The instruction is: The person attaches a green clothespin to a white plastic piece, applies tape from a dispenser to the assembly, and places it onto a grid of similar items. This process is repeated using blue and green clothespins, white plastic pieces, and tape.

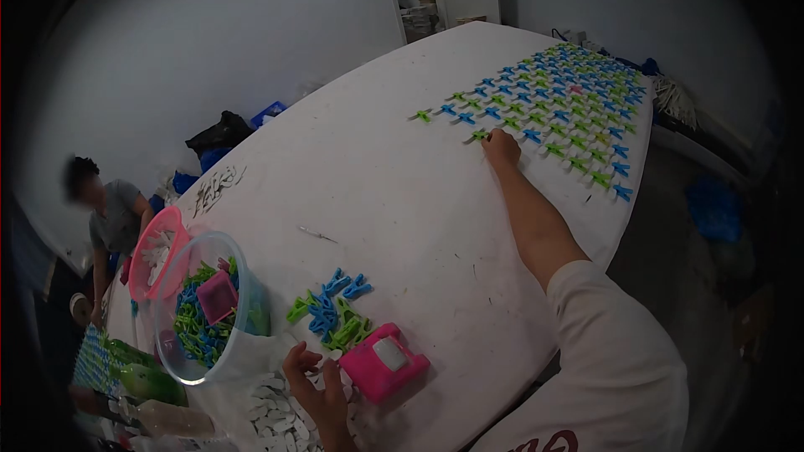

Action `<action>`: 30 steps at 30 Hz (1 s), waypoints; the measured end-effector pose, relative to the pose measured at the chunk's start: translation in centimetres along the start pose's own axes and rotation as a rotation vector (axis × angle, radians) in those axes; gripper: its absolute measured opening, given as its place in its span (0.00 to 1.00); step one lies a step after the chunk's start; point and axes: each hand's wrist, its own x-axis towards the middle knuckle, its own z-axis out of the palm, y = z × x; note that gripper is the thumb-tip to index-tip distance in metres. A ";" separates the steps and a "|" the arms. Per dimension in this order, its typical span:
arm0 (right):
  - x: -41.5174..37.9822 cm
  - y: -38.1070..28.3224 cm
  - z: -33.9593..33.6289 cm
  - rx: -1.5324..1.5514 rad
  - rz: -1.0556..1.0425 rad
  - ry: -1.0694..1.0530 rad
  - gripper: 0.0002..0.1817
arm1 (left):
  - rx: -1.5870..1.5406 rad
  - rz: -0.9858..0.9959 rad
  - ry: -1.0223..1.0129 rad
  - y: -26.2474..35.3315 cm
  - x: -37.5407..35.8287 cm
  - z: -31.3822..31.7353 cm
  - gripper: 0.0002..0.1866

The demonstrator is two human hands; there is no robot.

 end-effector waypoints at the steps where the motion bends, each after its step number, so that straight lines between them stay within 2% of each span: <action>1: 0.3 0.2 0.2 0.001 0.004 -0.006 0.13 | 0.009 -0.008 -0.009 -0.1 0.0 0.0 0.25; 6: 1.5 -0.4 0.6 -0.004 0.128 0.035 0.12 | 0.056 0.016 -0.083 -0.2 0.0 -0.5 0.23; 11: 2.3 -0.6 0.9 0.013 0.143 0.038 0.12 | 0.090 0.036 -0.025 0.2 0.0 -0.4 0.24; 17: 2.2 -0.4 0.8 0.029 0.183 0.050 0.13 | 0.135 0.056 -0.073 0.6 0.0 -0.7 0.23; 30: 3.0 0.4 2.1 0.079 0.214 0.088 0.14 | 0.126 0.057 -0.032 0.4 0.2 -0.6 0.23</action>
